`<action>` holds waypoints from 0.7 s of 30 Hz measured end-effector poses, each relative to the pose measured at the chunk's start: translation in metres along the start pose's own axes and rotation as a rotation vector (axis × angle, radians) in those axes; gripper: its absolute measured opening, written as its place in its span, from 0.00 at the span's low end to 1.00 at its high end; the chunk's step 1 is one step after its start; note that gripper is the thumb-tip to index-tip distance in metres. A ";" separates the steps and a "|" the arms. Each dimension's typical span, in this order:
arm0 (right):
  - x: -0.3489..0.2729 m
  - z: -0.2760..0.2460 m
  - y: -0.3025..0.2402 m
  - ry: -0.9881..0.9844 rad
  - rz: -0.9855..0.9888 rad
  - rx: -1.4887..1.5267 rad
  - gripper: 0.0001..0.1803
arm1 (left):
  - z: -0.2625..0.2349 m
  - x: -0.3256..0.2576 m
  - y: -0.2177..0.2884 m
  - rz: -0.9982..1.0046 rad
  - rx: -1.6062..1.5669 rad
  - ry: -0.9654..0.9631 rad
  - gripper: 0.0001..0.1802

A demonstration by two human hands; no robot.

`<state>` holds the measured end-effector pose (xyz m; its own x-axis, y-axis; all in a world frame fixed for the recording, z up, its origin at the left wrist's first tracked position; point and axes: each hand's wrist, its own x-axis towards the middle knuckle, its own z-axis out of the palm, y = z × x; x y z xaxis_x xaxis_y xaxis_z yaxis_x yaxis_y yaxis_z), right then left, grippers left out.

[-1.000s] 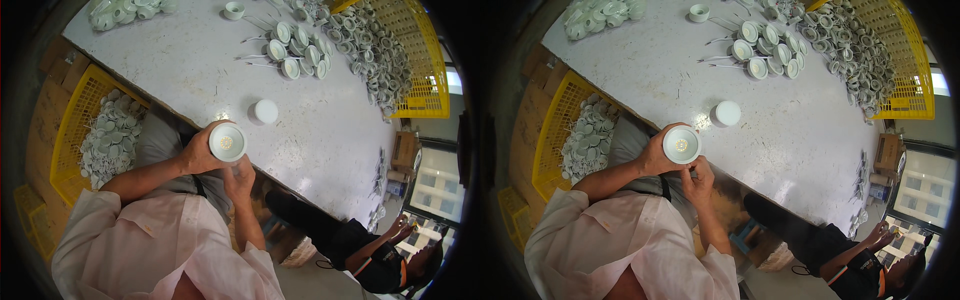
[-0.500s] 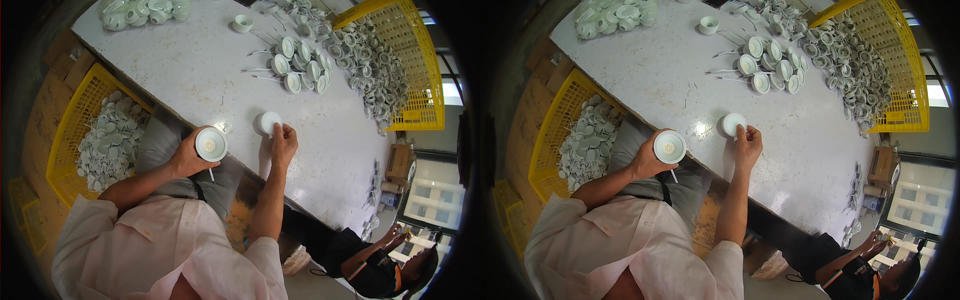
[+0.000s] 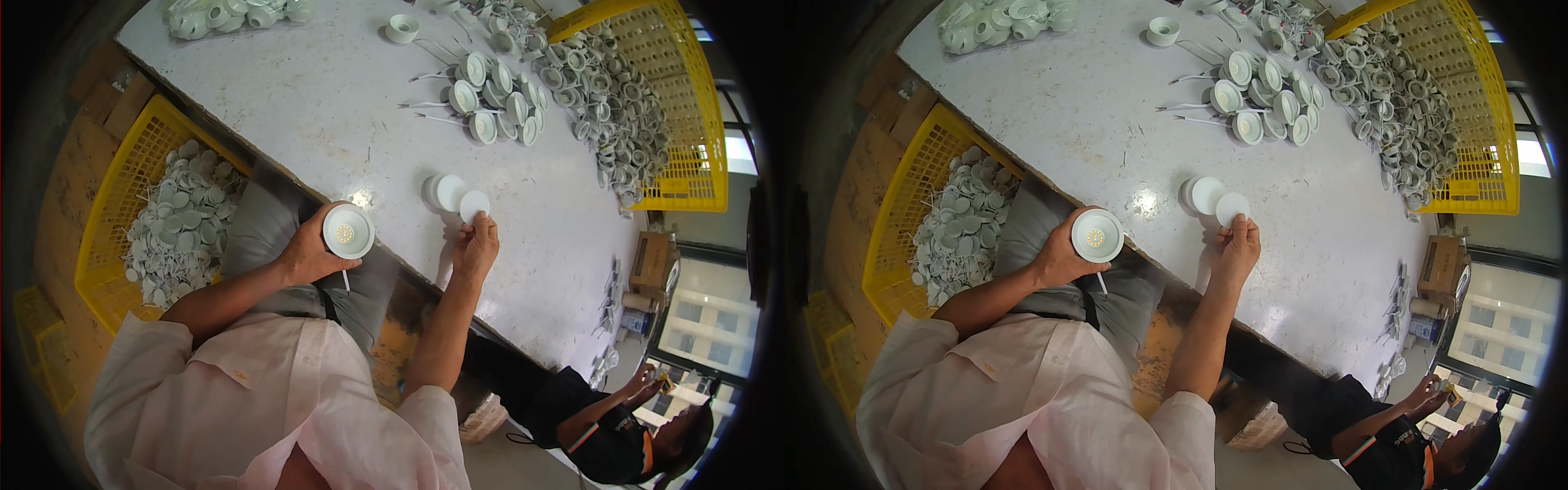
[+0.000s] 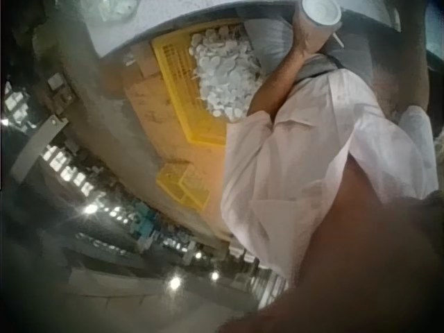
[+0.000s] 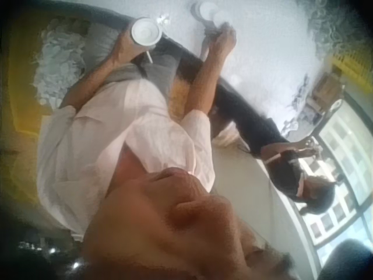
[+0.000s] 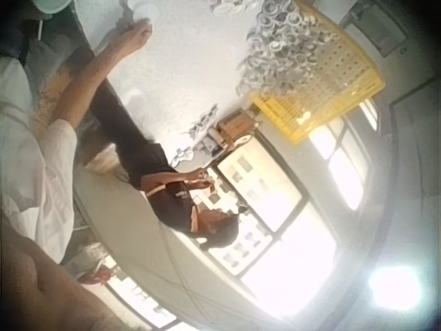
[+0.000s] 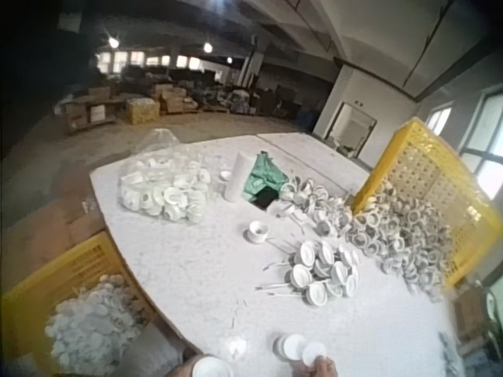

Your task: Assembling small LED light fixtures by attaching plastic covers to the modules.

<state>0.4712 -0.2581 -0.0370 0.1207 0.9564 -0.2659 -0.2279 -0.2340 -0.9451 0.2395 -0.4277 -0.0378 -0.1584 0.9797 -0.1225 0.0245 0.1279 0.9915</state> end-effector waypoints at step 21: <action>-0.104 0.024 0.004 -0.259 -1.079 -0.876 0.15 | 0.014 0.032 0.005 -0.030 -0.256 -0.249 0.50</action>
<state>0.4350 -0.3542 -0.0086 -0.3525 0.7147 0.6041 0.5374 0.6831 -0.4945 0.2488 -0.3934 -0.0371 0.0905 0.9877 -0.1272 -0.2299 0.1450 0.9624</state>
